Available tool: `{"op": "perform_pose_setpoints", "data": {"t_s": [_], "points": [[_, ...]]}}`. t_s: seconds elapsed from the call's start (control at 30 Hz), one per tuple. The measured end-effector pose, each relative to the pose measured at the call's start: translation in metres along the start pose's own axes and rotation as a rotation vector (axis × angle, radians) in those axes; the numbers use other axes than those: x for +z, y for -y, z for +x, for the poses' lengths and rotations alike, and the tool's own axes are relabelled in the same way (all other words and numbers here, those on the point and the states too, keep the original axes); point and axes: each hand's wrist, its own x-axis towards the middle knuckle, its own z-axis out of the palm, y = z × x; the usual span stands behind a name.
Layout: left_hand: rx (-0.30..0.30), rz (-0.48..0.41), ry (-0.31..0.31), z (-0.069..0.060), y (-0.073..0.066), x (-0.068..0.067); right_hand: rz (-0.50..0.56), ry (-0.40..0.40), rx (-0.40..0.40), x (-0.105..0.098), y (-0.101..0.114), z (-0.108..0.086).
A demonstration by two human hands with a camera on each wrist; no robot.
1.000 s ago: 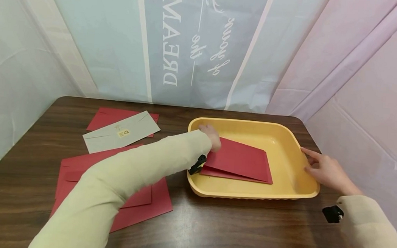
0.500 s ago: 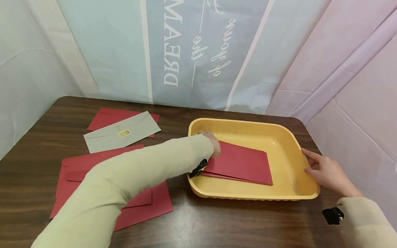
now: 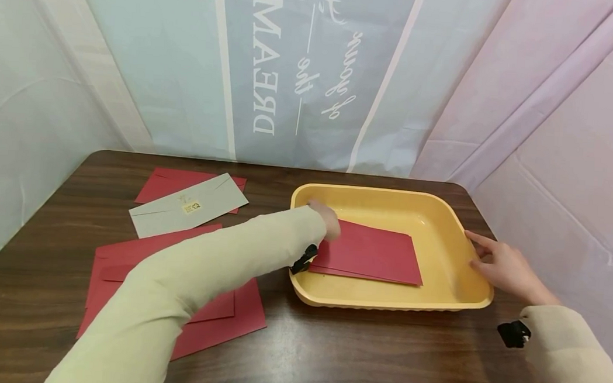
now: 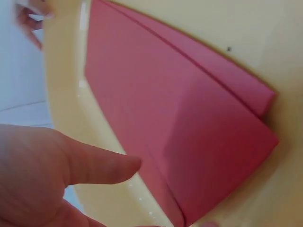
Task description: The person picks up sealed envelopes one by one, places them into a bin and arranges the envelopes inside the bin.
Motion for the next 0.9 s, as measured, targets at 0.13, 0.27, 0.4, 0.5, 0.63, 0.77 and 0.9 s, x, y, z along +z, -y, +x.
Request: {"op": "perform_pose_setpoints", "data": {"t_s": [0.13, 0.27, 0.4, 0.5, 0.63, 0.77, 0.9], "points": [[0.046, -0.141, -0.045, 0.000, 0.009, 0.000, -0.003, 0.002, -0.003, 0.000, -0.001, -0.001], [0.069, -0.263, -0.136, -0.002, 0.017, -0.003, 0.002, 0.002, -0.003, 0.000, -0.001, -0.001], [0.072, -0.384, -0.235, -0.008, 0.023, -0.008, -0.005, 0.001, -0.002, 0.000, 0.000, 0.000], [0.070, -0.477, -0.277, -0.015, 0.029, -0.010, -0.011, -0.006, -0.009, 0.000, -0.001, -0.001], [0.081, -0.588, -0.325, -0.026, 0.038, -0.010, -0.011, -0.008, -0.010, 0.000, 0.000, -0.001], [0.076, -0.637, -0.363, -0.034, 0.049, -0.009, -0.014, -0.005, -0.002, -0.001, 0.002, 0.000], [0.065, -0.658, -0.400, -0.039, 0.063, -0.008, -0.019, 0.000, 0.005, -0.001, 0.001, 0.000]]}}
